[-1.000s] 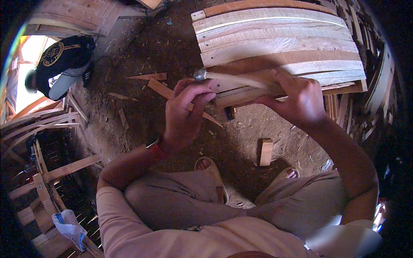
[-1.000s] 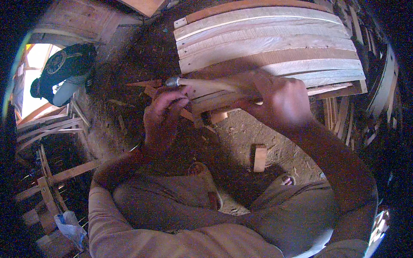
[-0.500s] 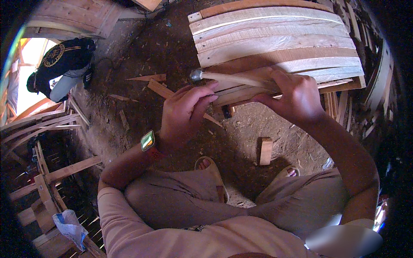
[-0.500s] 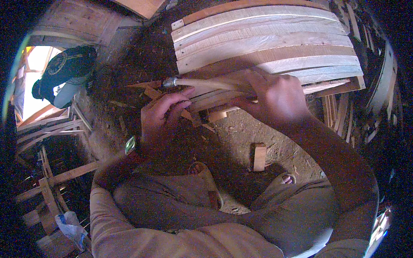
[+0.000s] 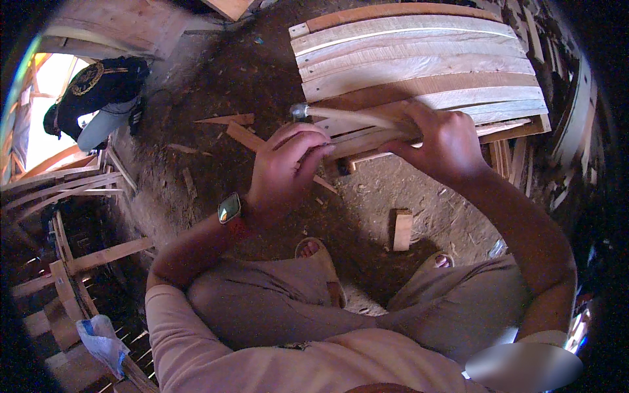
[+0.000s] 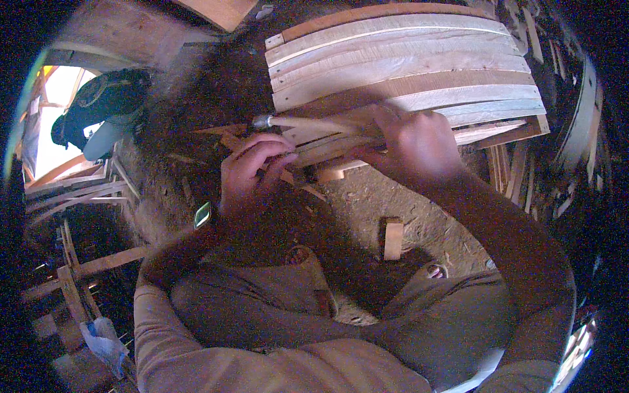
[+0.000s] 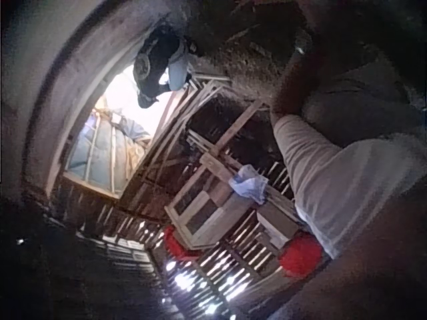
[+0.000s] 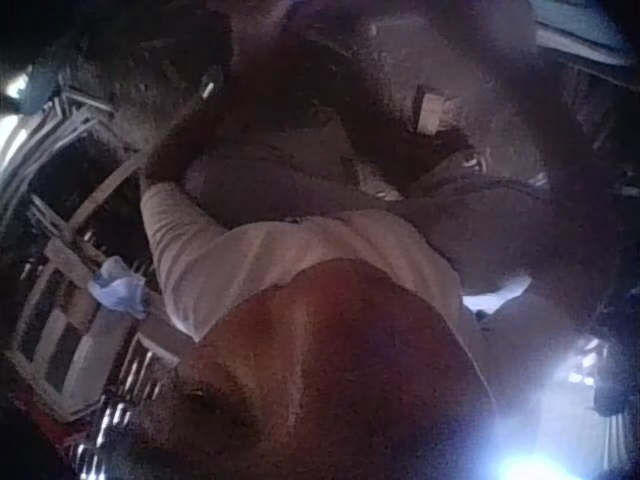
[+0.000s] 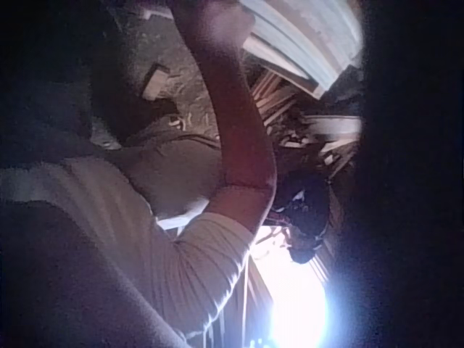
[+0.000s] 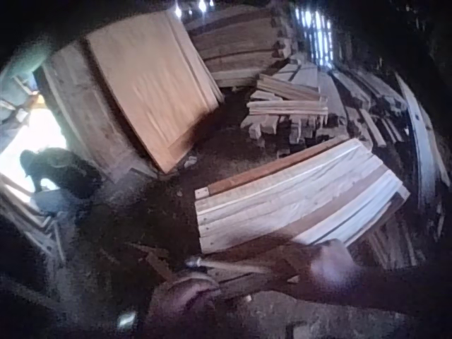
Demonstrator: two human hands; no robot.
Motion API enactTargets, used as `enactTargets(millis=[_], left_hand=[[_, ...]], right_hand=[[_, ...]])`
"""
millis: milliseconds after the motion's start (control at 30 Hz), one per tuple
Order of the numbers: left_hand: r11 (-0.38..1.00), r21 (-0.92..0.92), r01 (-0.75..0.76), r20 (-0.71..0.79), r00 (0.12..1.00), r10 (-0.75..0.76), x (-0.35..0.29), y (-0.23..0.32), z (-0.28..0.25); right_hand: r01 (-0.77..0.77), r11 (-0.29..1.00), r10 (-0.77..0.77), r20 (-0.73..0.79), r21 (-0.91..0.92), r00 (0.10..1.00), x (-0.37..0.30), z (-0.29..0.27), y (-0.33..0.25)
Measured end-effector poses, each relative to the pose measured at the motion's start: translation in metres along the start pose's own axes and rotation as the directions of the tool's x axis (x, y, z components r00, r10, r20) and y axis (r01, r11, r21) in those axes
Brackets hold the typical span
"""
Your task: The person assembles a small wooden structure by placing nails and hammering them into wooden planks. They repeatedly adjust the planks and hammer nails to secure the pieces together.
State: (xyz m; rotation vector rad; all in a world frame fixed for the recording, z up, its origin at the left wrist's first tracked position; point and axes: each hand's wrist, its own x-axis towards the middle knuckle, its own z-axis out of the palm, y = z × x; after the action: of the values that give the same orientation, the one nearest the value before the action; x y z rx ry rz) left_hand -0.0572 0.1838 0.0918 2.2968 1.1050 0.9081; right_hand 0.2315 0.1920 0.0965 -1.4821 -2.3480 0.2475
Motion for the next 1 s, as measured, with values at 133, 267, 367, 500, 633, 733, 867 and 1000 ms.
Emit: enactTargets(millis=[133, 267, 367, 500, 633, 733, 867, 1000], left_hand=[[0.999, -0.034, -0.014, 0.001, 1.0, 0.014, -0.001, -0.001, -0.002], [0.995, -0.07, -0.064, -0.046, 0.997, 0.061, -0.004, -0.008, 0.003], [0.984, -0.162, 0.074, -0.063, 0.994, -0.085, -0.009, -0.005, 0.003], [0.988, -0.137, 0.067, -0.088, 0.993, -0.079, -0.004, 0.0, 0.004], [0.984, -0.13, 0.125, -0.096, 0.986, -0.138, -0.005, 0.001, 0.005], [0.988, -0.143, 0.065, -0.135, 0.987, -0.085, -0.008, -0.005, 0.008], [0.977, -0.064, 0.201, -0.038, 0.978, -0.204, -0.011, -0.005, 0.006], [0.994, -0.1, 0.033, -0.174, 0.983, -0.05, -0.009, -0.004, 0.009]], right_hand=[[-0.062, 0.995, 0.055, 0.1, 0.076, 0.993, 0.01, -0.016, -0.007], [-0.052, 0.913, 0.036, 0.046, 0.404, 0.998, 0.005, -0.029, -0.007], [-0.239, 0.86, 0.16, 0.207, 0.451, 0.965, -0.013, -0.065, -0.024], [-0.075, 0.943, 0.036, 0.123, 0.324, 0.992, -0.049, -0.078, -0.024], [-0.1, 0.957, 0.05, 0.185, 0.273, 0.982, -0.059, -0.078, -0.032], [-0.003, 0.956, 0.01, -0.024, 0.293, 1.0, -0.062, -0.078, -0.04], [0.027, 0.977, -0.038, 0.049, 0.212, 0.998, -0.061, -0.072, -0.035], [0.036, 0.973, -0.032, -0.024, 0.227, 0.999, -0.061, -0.079, -0.045]])
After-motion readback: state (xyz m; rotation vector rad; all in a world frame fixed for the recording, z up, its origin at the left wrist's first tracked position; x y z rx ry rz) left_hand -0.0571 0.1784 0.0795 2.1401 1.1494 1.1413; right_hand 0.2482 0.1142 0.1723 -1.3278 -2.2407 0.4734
